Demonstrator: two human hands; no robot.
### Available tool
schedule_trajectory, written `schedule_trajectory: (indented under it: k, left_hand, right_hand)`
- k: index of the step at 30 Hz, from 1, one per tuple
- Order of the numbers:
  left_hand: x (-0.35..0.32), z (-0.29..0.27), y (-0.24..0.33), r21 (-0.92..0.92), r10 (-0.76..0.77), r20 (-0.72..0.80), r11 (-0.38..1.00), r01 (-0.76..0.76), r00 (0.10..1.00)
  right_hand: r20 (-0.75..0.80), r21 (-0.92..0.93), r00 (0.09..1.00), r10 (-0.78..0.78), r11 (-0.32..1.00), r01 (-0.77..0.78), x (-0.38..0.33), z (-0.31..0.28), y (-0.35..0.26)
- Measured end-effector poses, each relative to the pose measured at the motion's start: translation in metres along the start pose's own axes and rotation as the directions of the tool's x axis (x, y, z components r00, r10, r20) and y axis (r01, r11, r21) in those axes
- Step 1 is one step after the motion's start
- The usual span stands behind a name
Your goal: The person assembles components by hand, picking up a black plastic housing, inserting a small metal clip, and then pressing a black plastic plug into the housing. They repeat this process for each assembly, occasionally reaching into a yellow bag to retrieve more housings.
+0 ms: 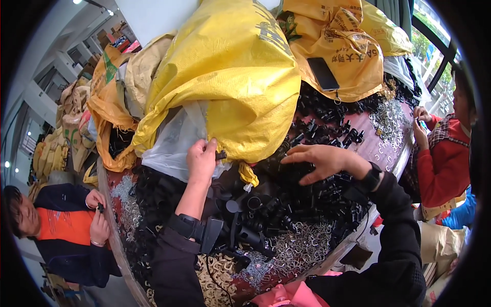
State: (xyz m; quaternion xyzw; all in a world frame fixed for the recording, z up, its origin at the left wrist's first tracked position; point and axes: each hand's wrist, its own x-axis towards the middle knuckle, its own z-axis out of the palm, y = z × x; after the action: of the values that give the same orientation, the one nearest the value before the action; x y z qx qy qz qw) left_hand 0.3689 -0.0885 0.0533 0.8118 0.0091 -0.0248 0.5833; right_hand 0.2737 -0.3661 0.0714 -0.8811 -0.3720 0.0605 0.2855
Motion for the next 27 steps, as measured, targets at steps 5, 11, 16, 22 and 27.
schedule_trajectory:
  k: [5,11,16,22,27]
  left_hand:
    - [-0.001,0.002,0.003,-0.006,0.008,0.008,1.0,-0.008,1.0]
    - [-0.002,0.005,0.005,0.007,0.008,0.026,1.0,-0.008,1.0]
    - [-0.005,0.002,0.006,0.006,0.029,0.029,1.0,-0.03,0.999]
    - [-0.011,0.006,0.001,0.02,0.008,-0.007,1.0,-0.008,1.0]
    - [-0.042,-0.011,0.007,-0.115,0.02,-0.052,0.993,-0.026,0.998]
  right_hand:
    - [-0.084,0.027,0.731,0.678,0.734,-0.678,0.011,-0.042,0.064]
    - [-0.614,-0.284,0.608,0.503,0.578,-0.765,0.049,-0.001,0.156]
    - [-0.394,-0.193,0.577,0.715,0.549,-0.813,0.057,-0.002,0.161]
    - [-0.15,-0.155,0.819,0.553,0.805,-0.572,0.017,0.025,0.142]
    - [-0.021,-0.035,0.934,0.357,0.933,-0.358,0.017,0.04,0.072]
